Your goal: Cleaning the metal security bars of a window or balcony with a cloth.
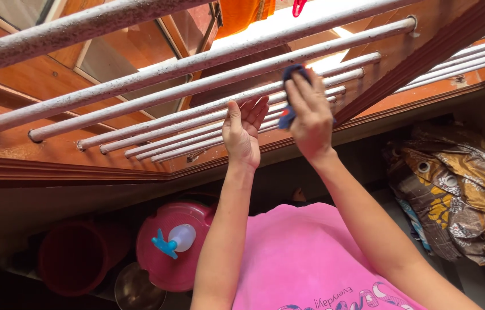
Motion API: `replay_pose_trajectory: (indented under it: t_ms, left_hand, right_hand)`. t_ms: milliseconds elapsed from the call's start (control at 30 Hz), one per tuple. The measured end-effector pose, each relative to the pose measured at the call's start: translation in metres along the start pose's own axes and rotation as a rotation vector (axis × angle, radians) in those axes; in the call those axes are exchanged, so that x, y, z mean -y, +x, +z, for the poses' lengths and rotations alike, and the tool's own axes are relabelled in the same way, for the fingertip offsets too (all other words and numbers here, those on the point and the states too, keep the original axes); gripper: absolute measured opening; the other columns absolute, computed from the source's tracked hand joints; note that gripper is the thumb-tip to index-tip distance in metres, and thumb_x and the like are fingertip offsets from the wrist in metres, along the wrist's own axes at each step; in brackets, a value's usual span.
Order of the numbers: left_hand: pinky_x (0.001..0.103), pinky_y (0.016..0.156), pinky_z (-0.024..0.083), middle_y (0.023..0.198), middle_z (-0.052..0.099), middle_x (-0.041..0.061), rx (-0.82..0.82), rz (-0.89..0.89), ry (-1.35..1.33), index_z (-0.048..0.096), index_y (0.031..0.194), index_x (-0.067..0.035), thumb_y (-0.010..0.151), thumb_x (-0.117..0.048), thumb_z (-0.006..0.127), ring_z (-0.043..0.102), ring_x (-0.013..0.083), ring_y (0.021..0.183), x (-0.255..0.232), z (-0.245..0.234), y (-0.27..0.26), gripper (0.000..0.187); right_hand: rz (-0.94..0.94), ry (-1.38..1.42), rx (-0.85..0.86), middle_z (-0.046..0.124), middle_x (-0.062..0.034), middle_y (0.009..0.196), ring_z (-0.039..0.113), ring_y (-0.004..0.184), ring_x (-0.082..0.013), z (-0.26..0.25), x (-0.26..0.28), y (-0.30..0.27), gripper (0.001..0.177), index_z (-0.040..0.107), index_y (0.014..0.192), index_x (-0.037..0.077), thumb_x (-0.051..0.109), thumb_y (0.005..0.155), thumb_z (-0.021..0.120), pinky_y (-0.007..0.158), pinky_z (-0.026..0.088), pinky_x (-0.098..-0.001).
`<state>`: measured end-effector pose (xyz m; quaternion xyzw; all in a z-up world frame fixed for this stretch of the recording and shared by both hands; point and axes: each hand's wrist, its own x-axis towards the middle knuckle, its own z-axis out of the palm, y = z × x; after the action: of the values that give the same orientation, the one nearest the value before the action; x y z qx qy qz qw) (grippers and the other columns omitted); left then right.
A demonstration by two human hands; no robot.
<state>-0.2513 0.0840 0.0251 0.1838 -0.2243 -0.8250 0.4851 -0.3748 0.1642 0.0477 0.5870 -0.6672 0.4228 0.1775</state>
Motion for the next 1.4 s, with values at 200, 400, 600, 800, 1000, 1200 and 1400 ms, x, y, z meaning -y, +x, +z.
replay_pose_trajectory:
  t_ms: [200, 400, 600, 800, 1000, 1200, 1400]
  left_hand:
    - [0.039, 0.104, 0.052, 0.124, 0.069, 0.013, 0.095, -0.048, -0.043, 0.053, 0.143, -0.008, 0.110, -0.034, 0.050, 0.065, 0.0219, 0.116, 0.016, 0.007, 0.002, 0.042]
    - [0.041, 0.107, 0.051, 0.126, 0.069, 0.015, 0.091, -0.075, -0.016, 0.063, 0.126, 0.000, 0.118, -0.034, 0.051, 0.065, 0.0250, 0.118, 0.055, -0.010, 0.018, 0.037]
    - [0.045, 0.112, 0.053, 0.123, 0.071, 0.021, 0.138, -0.080, 0.035, 0.064, 0.120, 0.002, 0.112, -0.044, 0.046, 0.066, 0.0343, 0.124, 0.053, 0.023, 0.009, 0.050]
    - [0.044, 0.111, 0.052, 0.128, 0.069, 0.020, 0.165, -0.108, 0.024, 0.059, 0.131, 0.001, 0.113, -0.041, 0.044, 0.065, 0.0327, 0.125, 0.077, 0.045, 0.013, 0.048]
    - [0.041, 0.110, 0.051, 0.131, 0.068, 0.017, 0.213, -0.150, 0.036, 0.059, 0.134, 0.003, 0.114, -0.040, 0.043, 0.065, 0.0285, 0.125, 0.118, 0.063, 0.021, 0.050]
    - [0.041, 0.105, 0.051, 0.128, 0.068, 0.017, 0.186, -0.154, 0.037, 0.061, 0.132, 0.001, 0.114, -0.040, 0.044, 0.065, 0.0253, 0.118, 0.142, 0.064, 0.025, 0.048]
    - [0.040, 0.108, 0.051, 0.130, 0.068, 0.016, 0.173, -0.062, 0.008, 0.061, 0.131, 0.001, 0.114, -0.040, 0.044, 0.065, 0.0259, 0.120, 0.150, 0.066, 0.027, 0.048]
  right_hand:
    - [-0.052, 0.053, 0.030, 0.062, -0.0233, 0.145, 0.052, 0.143, -0.0423, 0.009, 0.020, 0.003, 0.049, 0.066, 0.139, -0.004, -0.017, 0.093, 0.053, 0.125, 0.043, -0.0490]
    - [-0.063, 0.028, 0.033, 0.062, -0.0226, 0.142, 0.052, 0.142, -0.0412, -0.009, -0.012, -0.003, 0.043, 0.065, 0.137, -0.003, -0.008, 0.095, 0.061, 0.125, 0.039, -0.0524]
    - [0.127, -0.296, 0.006, 0.053, -0.0214, 0.155, 0.039, 0.152, -0.0422, -0.035, -0.043, -0.006, 0.056, 0.056, 0.147, -0.007, -0.012, 0.091, 0.052, 0.130, 0.029, -0.0551]
    - [0.070, -0.508, 0.037, 0.043, -0.0260, 0.160, 0.033, 0.152, -0.0472, -0.034, -0.066, -0.008, 0.051, 0.047, 0.152, -0.014, -0.004, 0.103, 0.058, 0.127, 0.027, -0.0574]
    - [0.142, -0.386, 0.286, 0.056, -0.0212, 0.142, 0.046, 0.144, -0.0425, -0.051, -0.091, 0.027, 0.045, 0.055, 0.143, -0.008, -0.003, 0.098, 0.051, 0.126, 0.034, -0.0565]
    - [-0.003, -0.464, 0.089, 0.050, -0.0282, 0.150, 0.041, 0.147, -0.0459, -0.061, -0.084, 0.006, 0.048, 0.050, 0.148, -0.012, 0.009, 0.105, 0.053, 0.124, 0.028, -0.0595]
    - [-0.029, -0.556, 0.241, 0.048, -0.0320, 0.149, 0.041, 0.147, -0.0483, -0.065, -0.093, 0.023, 0.049, 0.048, 0.146, -0.019, 0.007, 0.105, 0.052, 0.128, 0.027, -0.0568]
